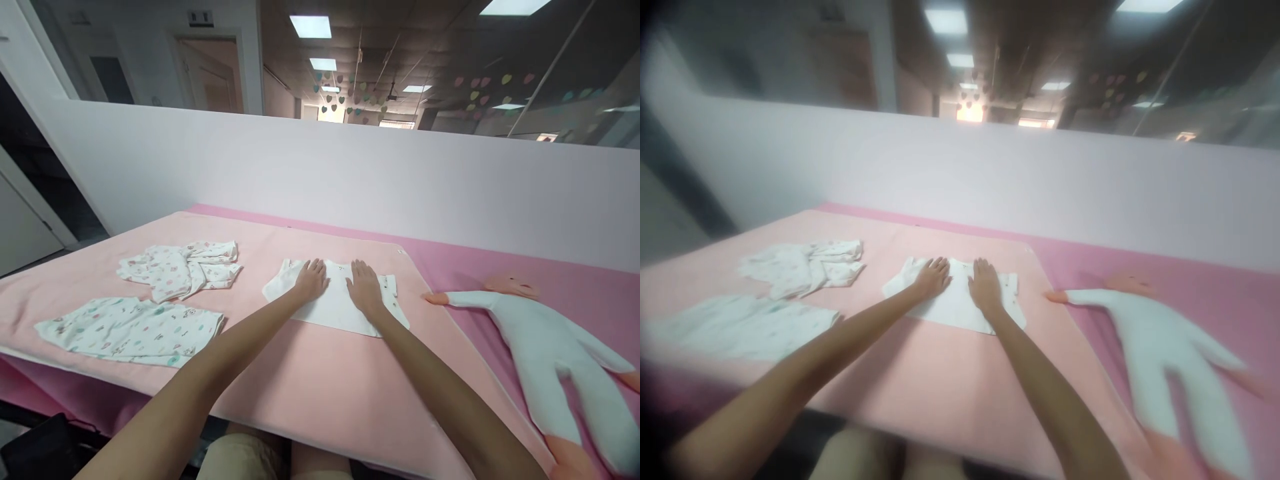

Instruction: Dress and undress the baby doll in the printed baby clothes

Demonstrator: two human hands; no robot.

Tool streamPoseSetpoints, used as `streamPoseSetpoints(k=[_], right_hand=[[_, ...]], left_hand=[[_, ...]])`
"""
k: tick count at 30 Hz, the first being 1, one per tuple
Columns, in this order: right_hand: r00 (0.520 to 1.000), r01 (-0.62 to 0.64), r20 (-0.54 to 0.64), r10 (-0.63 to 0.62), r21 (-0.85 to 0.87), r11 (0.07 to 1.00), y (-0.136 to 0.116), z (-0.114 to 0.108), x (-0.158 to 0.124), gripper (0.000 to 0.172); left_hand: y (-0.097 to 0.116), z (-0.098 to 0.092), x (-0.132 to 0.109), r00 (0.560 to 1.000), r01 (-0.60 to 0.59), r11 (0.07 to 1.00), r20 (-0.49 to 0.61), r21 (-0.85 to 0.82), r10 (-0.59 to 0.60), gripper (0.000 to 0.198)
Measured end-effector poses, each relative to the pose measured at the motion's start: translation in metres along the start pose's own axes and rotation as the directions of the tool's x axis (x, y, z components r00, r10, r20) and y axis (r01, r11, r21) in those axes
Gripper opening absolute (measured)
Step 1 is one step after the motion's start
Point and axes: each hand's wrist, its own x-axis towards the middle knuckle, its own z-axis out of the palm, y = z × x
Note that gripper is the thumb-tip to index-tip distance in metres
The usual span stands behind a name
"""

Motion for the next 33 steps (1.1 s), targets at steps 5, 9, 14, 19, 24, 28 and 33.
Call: streamPoseSetpoints(k=[5,9,14,19,24,28,33], right_hand=[[0.993,0.081,0.078,-0.086,0.066,0.995,-0.019,-0.01,-0.06,0.069],[0.975,0.111,0.173,-0.137,0.152,0.982,-0.025,-0.024,-0.105,0.073],[0.97,0.146,0.166,-0.177,0.187,0.972,-0.034,-0.044,-0.152,0.072],[0.97,0.148,0.165,-0.178,0.18,0.973,-0.044,-0.058,-0.19,0.076],[0.97,0.109,0.197,-0.141,0.165,0.98,-0.061,-0.078,-0.213,0.077],[0.977,0.112,0.154,-0.147,0.215,0.97,-0.089,-0.096,-0.256,0.072],[0.945,0.291,0.033,-0.326,0.374,0.881,-0.115,-0.084,-0.353,0.067]], left_hand=[[0.018,0.003,-0.061,0.998,-0.061,0.994,-0.038,-0.096,0.058,0.067],[0.023,-0.012,-0.107,0.992,-0.12,0.982,0.006,-0.149,0.123,0.069],[0.034,-0.036,-0.146,0.991,-0.12,0.98,0.044,-0.158,0.128,0.068],[0.051,-0.048,-0.181,0.996,-0.086,0.985,0.027,-0.152,0.091,0.069],[0.069,-0.062,-0.216,0.999,-0.029,0.987,0.034,-0.157,0.034,0.069],[0.093,-0.077,-0.257,1.0,0.017,0.987,-0.016,-0.161,-0.02,0.065],[0.121,-0.065,-0.338,0.979,0.122,0.97,-0.138,-0.212,-0.153,0.059]])
